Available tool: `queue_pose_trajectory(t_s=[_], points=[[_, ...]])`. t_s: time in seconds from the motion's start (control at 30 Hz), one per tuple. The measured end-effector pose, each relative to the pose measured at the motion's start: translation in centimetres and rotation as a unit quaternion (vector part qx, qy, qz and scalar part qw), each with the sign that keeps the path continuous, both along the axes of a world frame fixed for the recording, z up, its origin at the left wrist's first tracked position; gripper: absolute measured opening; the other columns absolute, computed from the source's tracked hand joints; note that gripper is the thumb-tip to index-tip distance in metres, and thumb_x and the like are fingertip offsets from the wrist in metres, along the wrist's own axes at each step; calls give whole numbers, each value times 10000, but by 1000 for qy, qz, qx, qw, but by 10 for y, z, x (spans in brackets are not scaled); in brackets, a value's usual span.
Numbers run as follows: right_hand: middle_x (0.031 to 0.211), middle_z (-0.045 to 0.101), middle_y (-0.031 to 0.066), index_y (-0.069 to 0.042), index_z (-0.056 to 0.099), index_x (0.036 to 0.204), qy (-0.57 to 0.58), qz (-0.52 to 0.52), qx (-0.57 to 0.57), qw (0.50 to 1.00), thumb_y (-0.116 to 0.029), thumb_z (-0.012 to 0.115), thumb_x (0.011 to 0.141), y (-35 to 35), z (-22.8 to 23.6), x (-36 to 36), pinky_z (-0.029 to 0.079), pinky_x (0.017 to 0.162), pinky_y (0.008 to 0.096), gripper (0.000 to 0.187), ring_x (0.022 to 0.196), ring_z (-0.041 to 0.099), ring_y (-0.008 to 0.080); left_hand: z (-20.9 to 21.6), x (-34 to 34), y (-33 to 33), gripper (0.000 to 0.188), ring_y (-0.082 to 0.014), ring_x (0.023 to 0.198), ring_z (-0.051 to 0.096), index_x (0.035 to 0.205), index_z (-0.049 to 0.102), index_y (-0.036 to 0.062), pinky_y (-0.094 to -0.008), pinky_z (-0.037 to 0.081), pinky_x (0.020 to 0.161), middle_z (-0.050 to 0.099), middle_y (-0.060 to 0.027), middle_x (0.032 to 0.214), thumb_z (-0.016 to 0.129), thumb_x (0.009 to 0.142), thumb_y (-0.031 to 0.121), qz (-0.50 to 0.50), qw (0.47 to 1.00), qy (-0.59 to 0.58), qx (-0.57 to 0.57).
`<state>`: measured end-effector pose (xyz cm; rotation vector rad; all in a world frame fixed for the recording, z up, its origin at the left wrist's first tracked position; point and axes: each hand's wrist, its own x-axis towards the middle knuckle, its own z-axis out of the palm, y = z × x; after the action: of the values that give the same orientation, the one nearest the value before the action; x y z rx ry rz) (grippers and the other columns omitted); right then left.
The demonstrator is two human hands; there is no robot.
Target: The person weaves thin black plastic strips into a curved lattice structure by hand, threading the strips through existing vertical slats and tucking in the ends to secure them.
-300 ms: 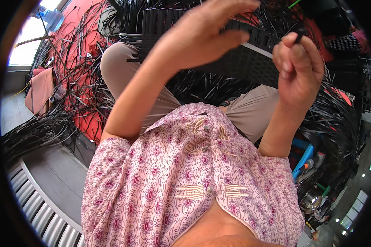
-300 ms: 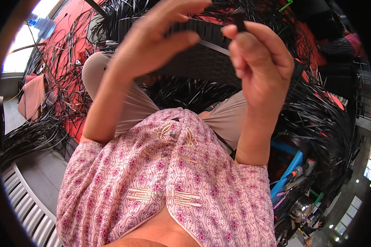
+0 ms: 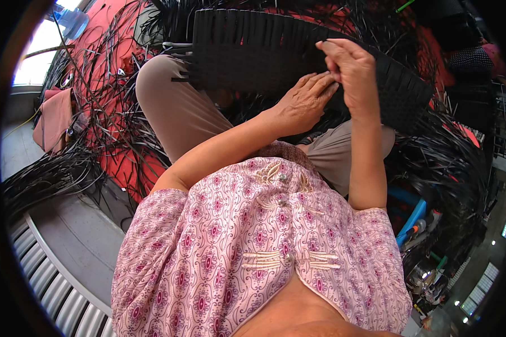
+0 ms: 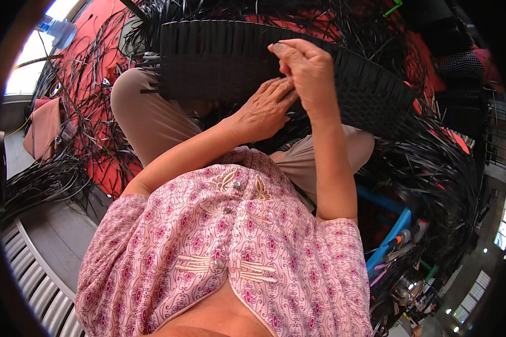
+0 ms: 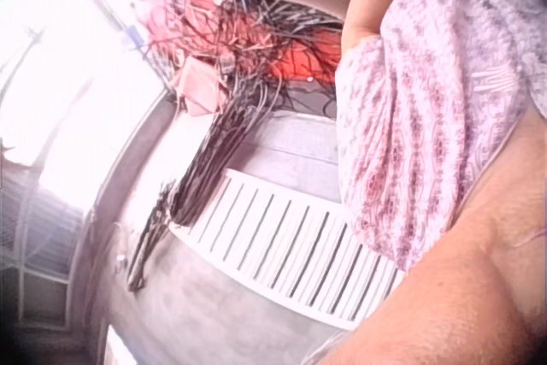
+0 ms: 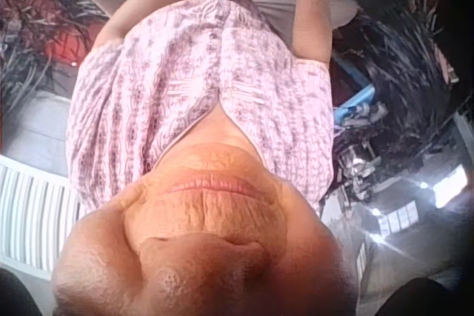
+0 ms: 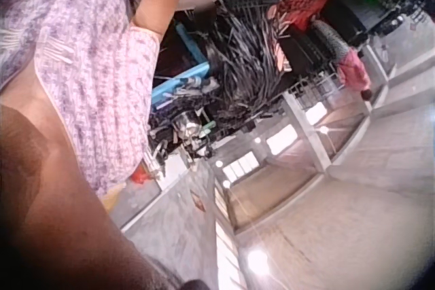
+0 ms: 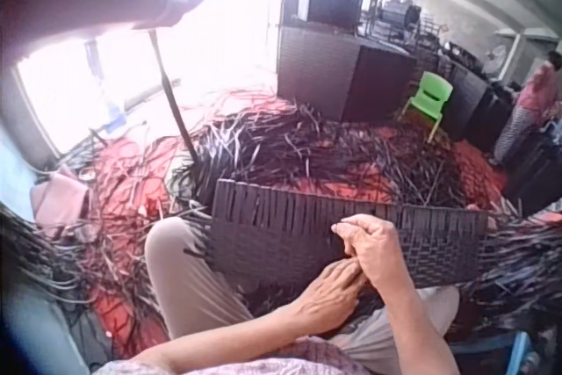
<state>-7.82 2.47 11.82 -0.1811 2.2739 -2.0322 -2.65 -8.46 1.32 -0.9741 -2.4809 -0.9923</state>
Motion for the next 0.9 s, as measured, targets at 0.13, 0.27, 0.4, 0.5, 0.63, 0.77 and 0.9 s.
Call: queue_pose_trajectory(t_s=[0.13, 0.27, 0.4, 0.5, 0.63, 0.77, 0.9], points=[[613, 605, 5, -24, 750, 920, 29, -17, 181, 983, -172, 695, 893, -14, -40, -23, 421, 517, 227, 160, 542, 536, 59, 11, 3, -33, 346, -310, 1064, 600, 1141, 648, 24, -402, 487, 909, 621, -133, 1119, 698, 800, 46, 23, 990, 10, 142], [723, 706, 141, -44, 752, 886, 118, -40, 290, 949, -238, 684, 873, -21, -62, -31, 549, 656, 353, 206, 675, 702, 267, 14, -23, -61, 134, -283, 761, 675, 988, 690, 31, -325, 537, 693, 682, -131, 881, 693, 854, 47, 224, 944, -24, 241], [610, 654, 65, -12, 744, 902, 137, -56, 314, 938, -201, 695, 881, -26, -67, -34, 493, 560, 277, 196, 550, 622, 122, 9, -63, -69, 194, -301, 808, 704, 1004, 698, 39, -366, 547, 714, 718, -126, 874, 699, 878, 186, 302, 943, -22, 136], [720, 695, 133, -44, 750, 875, 120, -68, 298, 944, -243, 681, 873, -24, -73, -38, 542, 671, 363, 211, 686, 680, 269, 24, -69, -62, 277, -320, 849, 709, 1006, 701, 41, -408, 548, 751, 727, -135, 886, 718, 861, 276, 343, 937, -61, 24], [779, 714, 170, -59, 754, 870, 116, -69, 282, 950, -272, 669, 871, -21, -76, -37, 565, 727, 403, 230, 755, 708, 343, 25, -69, -56, 333, -322, 859, 708, 1006, 697, 18, -417, 543, 781, 726, -149, 888, 728, 845, 308, 358, 931, -71, 14], [733, 699, 134, -42, 753, 887, 112, -61, 277, 953, -257, 673, 876, -19, -77, -38, 543, 676, 364, 230, 698, 682, 268, 23, -77, -58, 353, -308, 878, 712, 1018, 699, -5, -397, 544, 818, 733, -160, 911, 729, 818, 284, 366, 924, -107, 35], [619, 665, 60, -13, 745, 895, 143, -59, 286, 946, -207, 679, 893, -19, -78, -40, 498, 560, 277, 205, 557, 628, 117, 25, -78, -61, 301, -328, 911, 704, 1019, 701, 2, -414, 538, 860, 727, -174, 909, 680, 808, 216, 347, 919, -160, 98]])
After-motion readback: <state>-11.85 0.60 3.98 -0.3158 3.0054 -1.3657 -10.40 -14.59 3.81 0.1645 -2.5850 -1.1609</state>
